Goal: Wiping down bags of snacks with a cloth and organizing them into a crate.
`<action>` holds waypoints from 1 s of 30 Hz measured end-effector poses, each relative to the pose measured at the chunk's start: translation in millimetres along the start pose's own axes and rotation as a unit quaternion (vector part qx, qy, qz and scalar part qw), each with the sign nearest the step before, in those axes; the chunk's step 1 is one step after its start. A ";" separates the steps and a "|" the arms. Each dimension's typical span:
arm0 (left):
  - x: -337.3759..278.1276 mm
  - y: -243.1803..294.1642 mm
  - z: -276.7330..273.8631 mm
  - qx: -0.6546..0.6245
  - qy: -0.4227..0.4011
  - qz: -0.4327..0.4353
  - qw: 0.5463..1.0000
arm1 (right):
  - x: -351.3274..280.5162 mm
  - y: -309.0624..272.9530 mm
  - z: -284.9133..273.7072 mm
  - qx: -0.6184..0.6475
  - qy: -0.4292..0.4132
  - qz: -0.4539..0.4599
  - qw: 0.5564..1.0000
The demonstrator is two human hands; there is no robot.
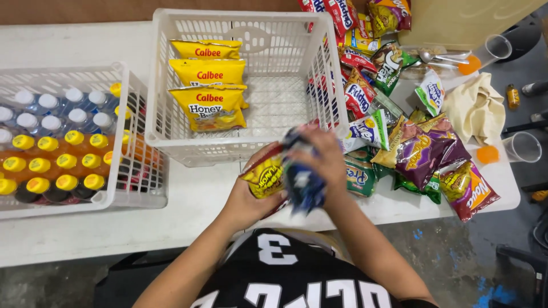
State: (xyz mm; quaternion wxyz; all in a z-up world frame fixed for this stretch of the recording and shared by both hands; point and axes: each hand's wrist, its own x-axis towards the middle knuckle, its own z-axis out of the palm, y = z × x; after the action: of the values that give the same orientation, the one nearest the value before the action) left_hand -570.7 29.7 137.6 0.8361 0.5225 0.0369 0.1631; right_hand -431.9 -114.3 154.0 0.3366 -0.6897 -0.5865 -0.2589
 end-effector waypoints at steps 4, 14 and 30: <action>12.8 -1.5 -2.2 0.002 -0.021 0.013 1.000 | 23.4 -5.6 -10.8 0.115 0.048 0.166 0.978; 25.3 -10.2 -9.1 -0.039 -0.028 -0.037 0.998 | 3.9 -34.7 20.3 0.041 -0.014 -0.050 0.998; 21.4 32.5 18.5 0.219 -0.005 0.014 0.976 | 15.7 -42.3 4.4 0.057 0.027 0.012 0.998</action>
State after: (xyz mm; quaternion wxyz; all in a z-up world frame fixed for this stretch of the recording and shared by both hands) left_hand -553.8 33.4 177.1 0.6990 0.6945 0.0601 0.1600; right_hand -470.8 -97.4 169.8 0.3941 -0.6689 -0.5827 -0.2401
